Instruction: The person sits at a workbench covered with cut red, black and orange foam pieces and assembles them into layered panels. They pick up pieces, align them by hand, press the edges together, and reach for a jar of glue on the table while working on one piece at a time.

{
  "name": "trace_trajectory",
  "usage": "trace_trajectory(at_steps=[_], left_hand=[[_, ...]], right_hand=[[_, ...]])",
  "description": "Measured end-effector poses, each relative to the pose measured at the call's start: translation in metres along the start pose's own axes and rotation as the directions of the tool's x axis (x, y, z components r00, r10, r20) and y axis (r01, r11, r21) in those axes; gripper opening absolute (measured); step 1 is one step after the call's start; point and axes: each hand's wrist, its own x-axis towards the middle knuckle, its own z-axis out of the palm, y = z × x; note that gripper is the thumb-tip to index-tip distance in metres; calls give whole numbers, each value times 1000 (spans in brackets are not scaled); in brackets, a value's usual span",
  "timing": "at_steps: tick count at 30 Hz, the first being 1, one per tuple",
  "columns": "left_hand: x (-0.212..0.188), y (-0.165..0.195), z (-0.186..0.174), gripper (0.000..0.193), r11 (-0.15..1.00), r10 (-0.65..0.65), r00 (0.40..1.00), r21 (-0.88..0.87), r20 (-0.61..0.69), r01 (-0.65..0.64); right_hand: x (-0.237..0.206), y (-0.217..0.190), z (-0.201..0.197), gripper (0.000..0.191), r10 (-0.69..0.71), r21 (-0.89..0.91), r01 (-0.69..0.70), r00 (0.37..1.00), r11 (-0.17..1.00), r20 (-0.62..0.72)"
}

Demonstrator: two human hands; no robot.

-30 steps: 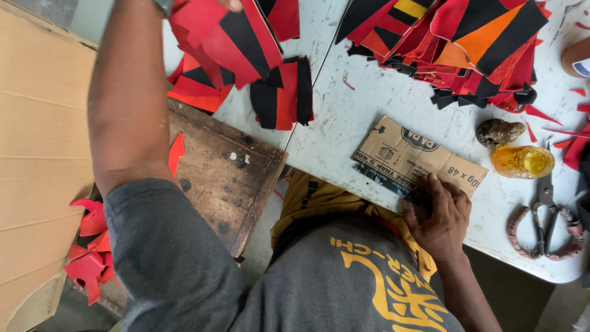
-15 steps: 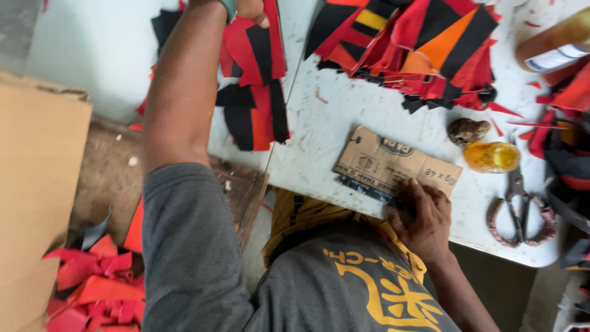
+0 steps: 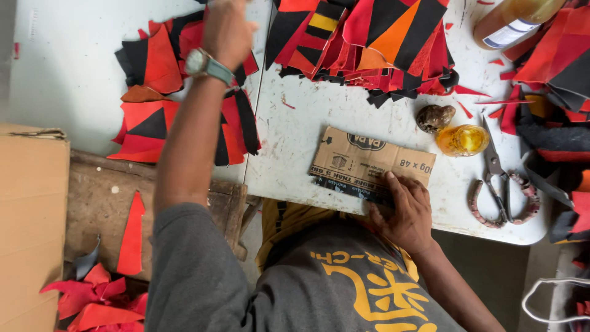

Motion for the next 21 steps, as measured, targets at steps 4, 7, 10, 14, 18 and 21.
trace_trajectory(at_steps=[4,7,10,14,18,21], left_hand=[[-11,68,31,30,931,-21,999,-364,40,34],[-9,95,44,42,922,-33,992,-378,125,78],[-5,100,47,47,930,-42,986,-355,164,99],[-3,102,51,36,945,-36,987,-316,156,84],[-3,111,51,23,979,-91,984,-167,151,116],[-6,121,43,24,988,-86,969,-104,233,113]], right_hand=[[-5,2,-6,75,-3,29,3,1000,1000,10],[-8,3,-10,75,11,41,-12,1000,999,15],[-11,4,-12,76,28,50,-28,1000,998,12],[-14,5,-14,77,26,33,-26,1000,999,10],[-16,4,-14,79,29,14,-30,999,999,31],[-17,4,-15,79,29,10,-30,999,1000,44]])
